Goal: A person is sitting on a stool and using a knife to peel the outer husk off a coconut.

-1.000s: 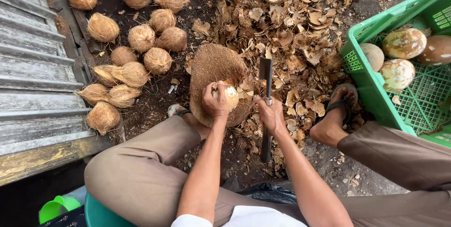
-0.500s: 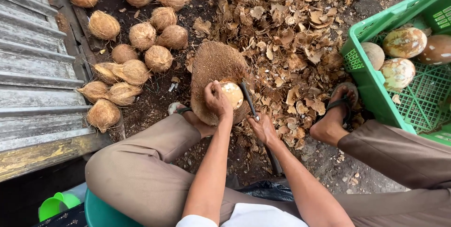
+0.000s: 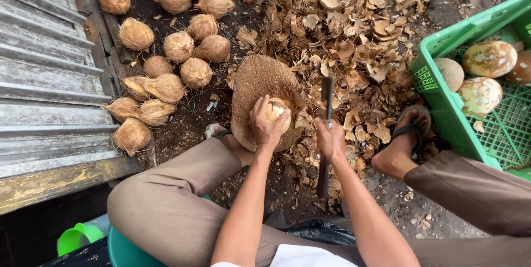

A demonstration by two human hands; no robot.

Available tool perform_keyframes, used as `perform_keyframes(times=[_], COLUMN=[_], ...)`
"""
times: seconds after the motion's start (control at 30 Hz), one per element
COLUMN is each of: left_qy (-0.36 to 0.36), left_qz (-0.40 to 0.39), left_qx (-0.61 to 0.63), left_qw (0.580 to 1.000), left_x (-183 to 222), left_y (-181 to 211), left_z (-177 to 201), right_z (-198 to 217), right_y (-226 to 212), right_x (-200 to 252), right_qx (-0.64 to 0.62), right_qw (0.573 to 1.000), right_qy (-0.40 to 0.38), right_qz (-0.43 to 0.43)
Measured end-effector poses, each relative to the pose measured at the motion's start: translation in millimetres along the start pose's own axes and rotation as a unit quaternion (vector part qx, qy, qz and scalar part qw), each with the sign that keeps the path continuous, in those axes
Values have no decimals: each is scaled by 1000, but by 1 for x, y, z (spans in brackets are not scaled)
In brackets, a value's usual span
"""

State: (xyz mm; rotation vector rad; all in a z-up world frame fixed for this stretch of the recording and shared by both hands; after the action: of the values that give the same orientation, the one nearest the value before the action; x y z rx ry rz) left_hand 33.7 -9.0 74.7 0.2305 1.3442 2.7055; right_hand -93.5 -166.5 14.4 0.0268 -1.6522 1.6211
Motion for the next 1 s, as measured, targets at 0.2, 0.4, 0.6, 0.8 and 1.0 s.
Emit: perform_keyframes(times=[0.2, 0.4, 0.6, 0.8, 1.0], left_qy=[57, 85, 101, 118, 135], left_qz=[5, 47, 101, 64, 66], left_qx=[-26, -38, -44, -37, -32], left_qw=[998, 995, 989, 990, 988], left_x=[-37, -53, -48, -45, -37], left_y=[-70, -80, -68, -72, -66], left_z=[-37, -37, -31, -32, -31], right_z=[-3, -28, -26, -48, -43], right_y=[-21, -46, -54, -26, -43], right_x=[8, 40, 34, 22, 24], right_qx=[-8, 14, -34, 62, 41], right_qw=[999, 992, 992, 990, 991], right_qy=[-27, -99, -63, -81, -52], right_qz=[38, 78, 102, 99, 116])
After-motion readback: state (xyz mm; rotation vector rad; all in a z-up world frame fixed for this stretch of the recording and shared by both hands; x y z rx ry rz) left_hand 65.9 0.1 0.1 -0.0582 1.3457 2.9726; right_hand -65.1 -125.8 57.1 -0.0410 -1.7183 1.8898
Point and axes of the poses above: each hand's wrist, its own x-axis away from the middle knuckle, its own z-axis out of the back of the hand, y = z × x, the point moved 5 cm from there along -x, towards the middle knuckle, and after that the axes turned 4 degrees about x, right-handed, at the moved point
